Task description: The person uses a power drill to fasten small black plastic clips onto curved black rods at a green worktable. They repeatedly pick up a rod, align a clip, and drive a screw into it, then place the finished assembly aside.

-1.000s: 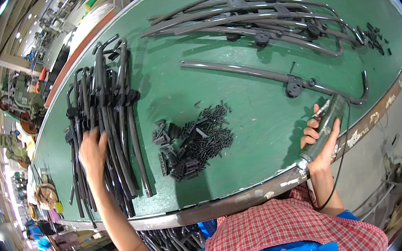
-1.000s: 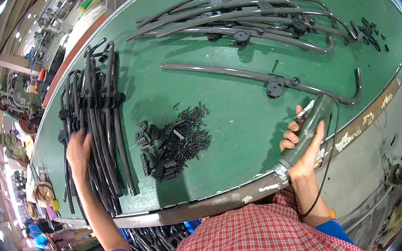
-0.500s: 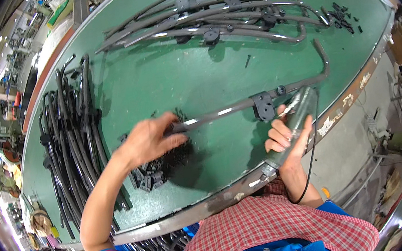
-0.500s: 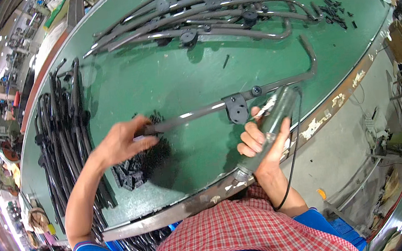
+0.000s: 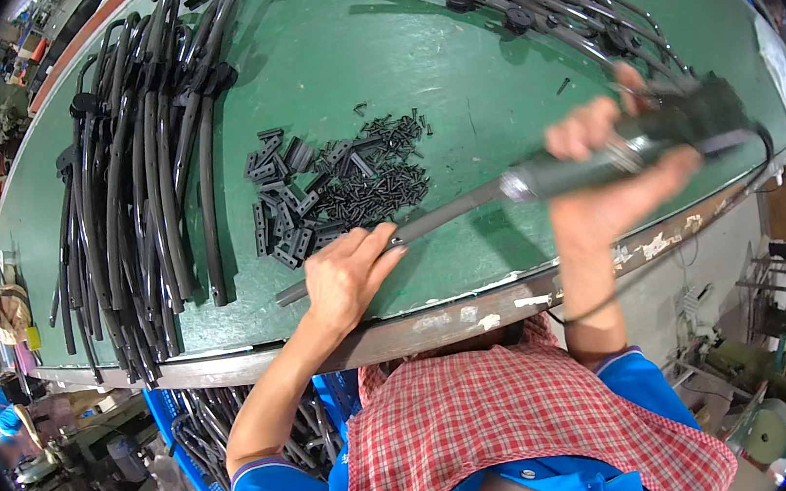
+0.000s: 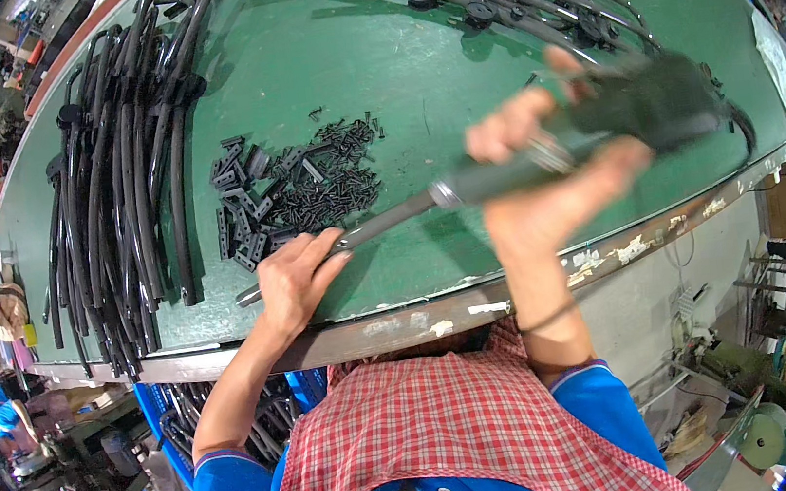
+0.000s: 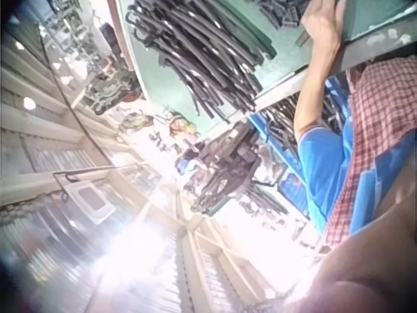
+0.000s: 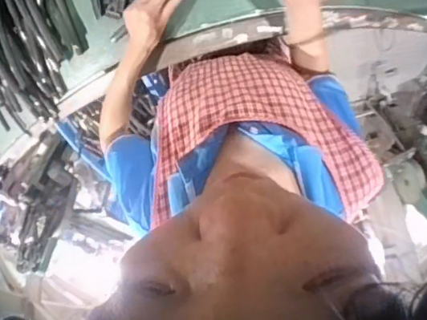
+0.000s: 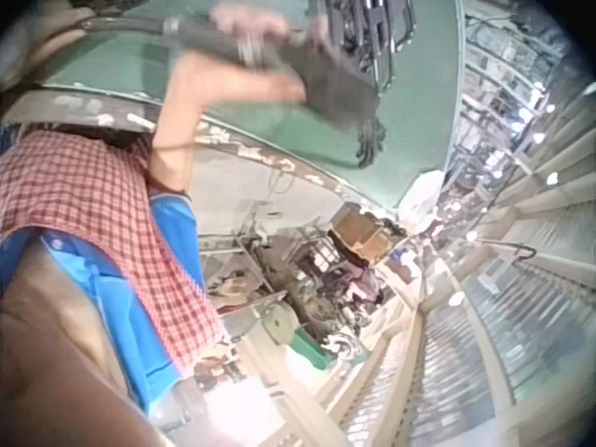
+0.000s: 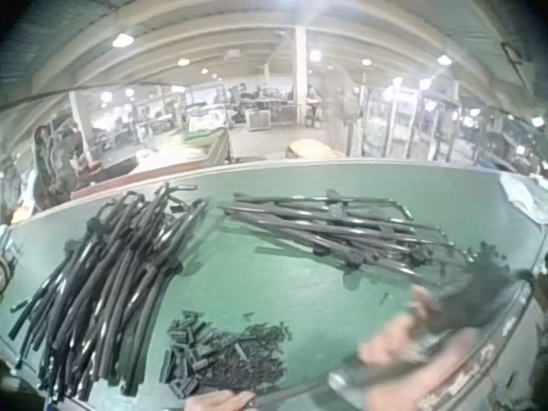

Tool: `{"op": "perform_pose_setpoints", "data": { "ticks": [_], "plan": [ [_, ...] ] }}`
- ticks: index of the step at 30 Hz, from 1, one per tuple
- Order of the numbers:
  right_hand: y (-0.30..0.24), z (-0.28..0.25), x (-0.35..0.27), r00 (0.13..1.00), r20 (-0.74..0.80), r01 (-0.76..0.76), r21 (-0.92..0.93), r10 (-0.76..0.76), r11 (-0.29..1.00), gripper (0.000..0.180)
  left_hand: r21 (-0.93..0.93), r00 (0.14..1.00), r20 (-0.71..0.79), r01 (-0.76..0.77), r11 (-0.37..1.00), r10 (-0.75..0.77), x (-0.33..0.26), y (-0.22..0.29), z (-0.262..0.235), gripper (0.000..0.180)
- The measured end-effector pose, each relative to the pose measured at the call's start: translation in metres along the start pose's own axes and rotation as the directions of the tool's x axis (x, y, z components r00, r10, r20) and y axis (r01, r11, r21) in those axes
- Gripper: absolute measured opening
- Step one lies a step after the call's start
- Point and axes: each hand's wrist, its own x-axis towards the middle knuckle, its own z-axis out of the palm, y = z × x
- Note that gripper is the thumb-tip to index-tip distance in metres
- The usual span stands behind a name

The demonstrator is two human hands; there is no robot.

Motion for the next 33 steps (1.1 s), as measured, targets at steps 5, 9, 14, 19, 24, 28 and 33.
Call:
{"op": "perform_pose_setpoints", "data": {
  "ticks": [5,9,14,19,24,28,33],
  "plan": [
    [0.077,0.006,0.011,0.981,0.18,0.161,-0.552,-0.071,0.818,0.092,0.012,0.999,-0.041,-0.008,1.0,0.009,0.002,0.003,0.011,0.028],
    [0.091,0.003,0.007,0.979,0.2,0.146,-0.607,-0.028,0.781,0.094,-0.026,0.999,-0.038,0.026,0.999,-0.027,0.002,0.001,0.01,0.028],
    [0.075,0.02,-0.001,0.999,0.035,0.022,-0.415,-0.008,0.91,0.093,-0.065,0.997,-0.037,0.062,0.996,-0.064,-0.001,0.0,0.01,0.026],
    [0.075,0.018,-0.001,0.993,0.086,0.109,-0.504,-0.076,0.857,0.096,-0.097,0.994,-0.103,0.031,0.995,-0.041,0.003,-0.002,0.011,0.021],
    [0.098,0.015,0.001,0.986,0.158,0.14,-0.65,-0.048,0.747,0.098,-0.13,0.995,-0.046,0.082,0.988,-0.088,0.003,0.0,0.007,0.021],
    [0.081,0.029,-0.004,0.993,0.099,0.098,-0.464,-0.058,0.88,0.097,-0.241,0.973,-0.174,0.104,0.965,-0.148,0.004,-0.004,0.008,0.024],
    [0.064,0.038,-0.014,0.987,0.162,0.056,-0.24,-0.017,0.969,0.095,-0.357,0.95,-0.196,0.161,0.92,-0.242,0.007,0.001,-0.004,0.034]
  ]
}}
